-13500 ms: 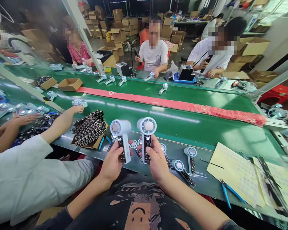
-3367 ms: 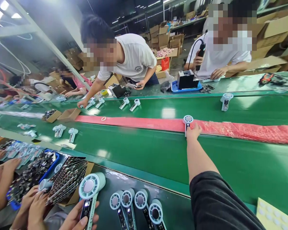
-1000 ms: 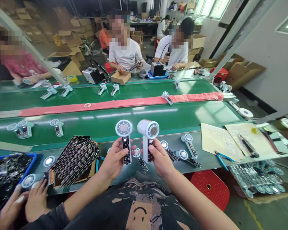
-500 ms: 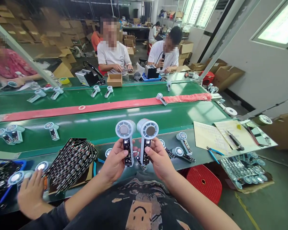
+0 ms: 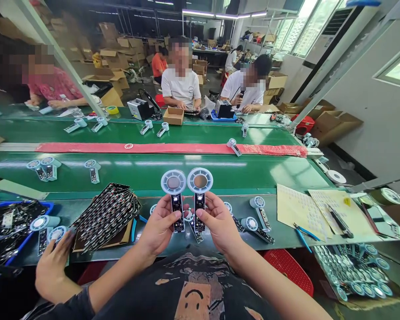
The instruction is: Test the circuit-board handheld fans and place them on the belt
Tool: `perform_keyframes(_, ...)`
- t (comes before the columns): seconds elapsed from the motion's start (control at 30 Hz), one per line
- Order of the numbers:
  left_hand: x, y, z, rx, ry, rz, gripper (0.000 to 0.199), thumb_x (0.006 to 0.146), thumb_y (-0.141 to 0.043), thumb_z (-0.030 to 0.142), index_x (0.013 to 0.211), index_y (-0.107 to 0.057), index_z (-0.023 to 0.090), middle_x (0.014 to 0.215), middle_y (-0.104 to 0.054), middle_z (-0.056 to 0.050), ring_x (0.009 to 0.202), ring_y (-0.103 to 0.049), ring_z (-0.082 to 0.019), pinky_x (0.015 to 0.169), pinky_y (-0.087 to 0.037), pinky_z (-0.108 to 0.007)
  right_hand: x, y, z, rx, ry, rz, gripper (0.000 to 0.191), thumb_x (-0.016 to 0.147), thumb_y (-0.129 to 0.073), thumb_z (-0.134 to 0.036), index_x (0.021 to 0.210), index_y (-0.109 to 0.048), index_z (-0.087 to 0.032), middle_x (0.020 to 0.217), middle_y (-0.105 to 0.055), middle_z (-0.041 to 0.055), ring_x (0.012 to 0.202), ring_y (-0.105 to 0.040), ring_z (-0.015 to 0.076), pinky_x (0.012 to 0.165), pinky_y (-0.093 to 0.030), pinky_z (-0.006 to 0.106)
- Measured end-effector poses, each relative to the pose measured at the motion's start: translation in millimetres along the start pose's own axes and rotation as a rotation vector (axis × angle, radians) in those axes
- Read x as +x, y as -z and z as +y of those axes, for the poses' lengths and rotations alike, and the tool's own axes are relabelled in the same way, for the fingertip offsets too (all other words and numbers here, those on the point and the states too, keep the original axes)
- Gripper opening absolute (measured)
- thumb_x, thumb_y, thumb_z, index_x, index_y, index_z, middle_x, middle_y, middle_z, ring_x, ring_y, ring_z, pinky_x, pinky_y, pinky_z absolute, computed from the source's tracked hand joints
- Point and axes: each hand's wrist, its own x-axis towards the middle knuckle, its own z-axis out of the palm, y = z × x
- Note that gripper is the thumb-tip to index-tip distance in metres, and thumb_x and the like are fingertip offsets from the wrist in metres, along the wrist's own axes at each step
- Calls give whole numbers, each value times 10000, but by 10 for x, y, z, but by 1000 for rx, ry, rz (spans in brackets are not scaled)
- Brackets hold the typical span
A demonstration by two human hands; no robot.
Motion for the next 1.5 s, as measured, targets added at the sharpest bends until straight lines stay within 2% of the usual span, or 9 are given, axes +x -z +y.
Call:
perform_keyframes(0.2, -11, -102, -87, 13, -5, 61, 623, 525, -915, 251, 1043, -572, 209, 1111, -656, -40, 962, -683, -224, 886, -538, -373, 49, 110, -16, 25, -20, -6, 594, 619, -899, -403, 1116, -614, -248, 1130, -692, 68, 1116, -624, 249, 991, -485, 414)
perform_keyframes(0.43, -3, -352, -210, 65, -28, 91, 614, 533, -915, 262, 1039, -573, 212, 1083, -677, -39, 938, -683, -204, 892, -531, -354, 91, 276, -125, 126, -115, -17, 592, 620, -882, -470, 1084, -589, -249, 1064, -704, 58, 889, -677, 224, 773, -545, 357)
perform_keyframes(0.7, -4, -680, -358, 99, -24, 187, 590, 538, -914, 259, 1025, -583, 209, 1093, -679, -33, 948, -669, -198, 901, -542, -373, 161, 568, -238, 134, -66, -122, 511, 700, -835, -422, 1112, -585, -250, 1102, -687, 57, 892, -670, 209, 822, -546, 359)
perform_keyframes(0.93, -19, -875, -518, 100, -54, 296, 641, 512, -929, 290, 1045, -579, 225, 1044, -689, -1, 911, -671, -162, 826, -532, -292, 208, 799, -301, 167, -79, -210, 482, 721, -827, -359, 1140, -608, -261, 1102, -688, 41, 930, -665, 195, 875, -523, 336)
perform_keyframes(1.2, -46, -1018, -644, 76, -70, 375, 651, 494, -940, 301, 1033, -584, 218, 1028, -698, 5, 927, -664, -153, 815, -529, -272, 252, 949, -361, 131, -89, -240, 476, 697, -850, -367, 1098, -615, -267, 1130, -681, 48, 1023, -642, 221, 828, -550, 343)
perform_keyframes(1.33, -43, -1055, -682, 51, -79, 389, 646, 481, -947, 301, 1016, -597, 210, 1000, -706, 5, 888, -665, -145, 790, -535, -263, 261, 980, -402, 142, -78, -265, 464, 697, -865, -370, 1080, -626, -261, 1106, -695, 43, 979, -663, 207, 777, -567, 313)
perform_keyframes(1.5, -17, -1104, -723, 32, -88, 402, 641, 472, -951, 296, 1008, -611, 211, 1005, -706, -1, 882, -670, -150, 773, -542, -261, 265, 1031, -451, 179, -63, -314, 433, 735, -858, -356, 1085, -624, -255, 1060, -718, 34, 927, -688, 172, 808, -562, 283)
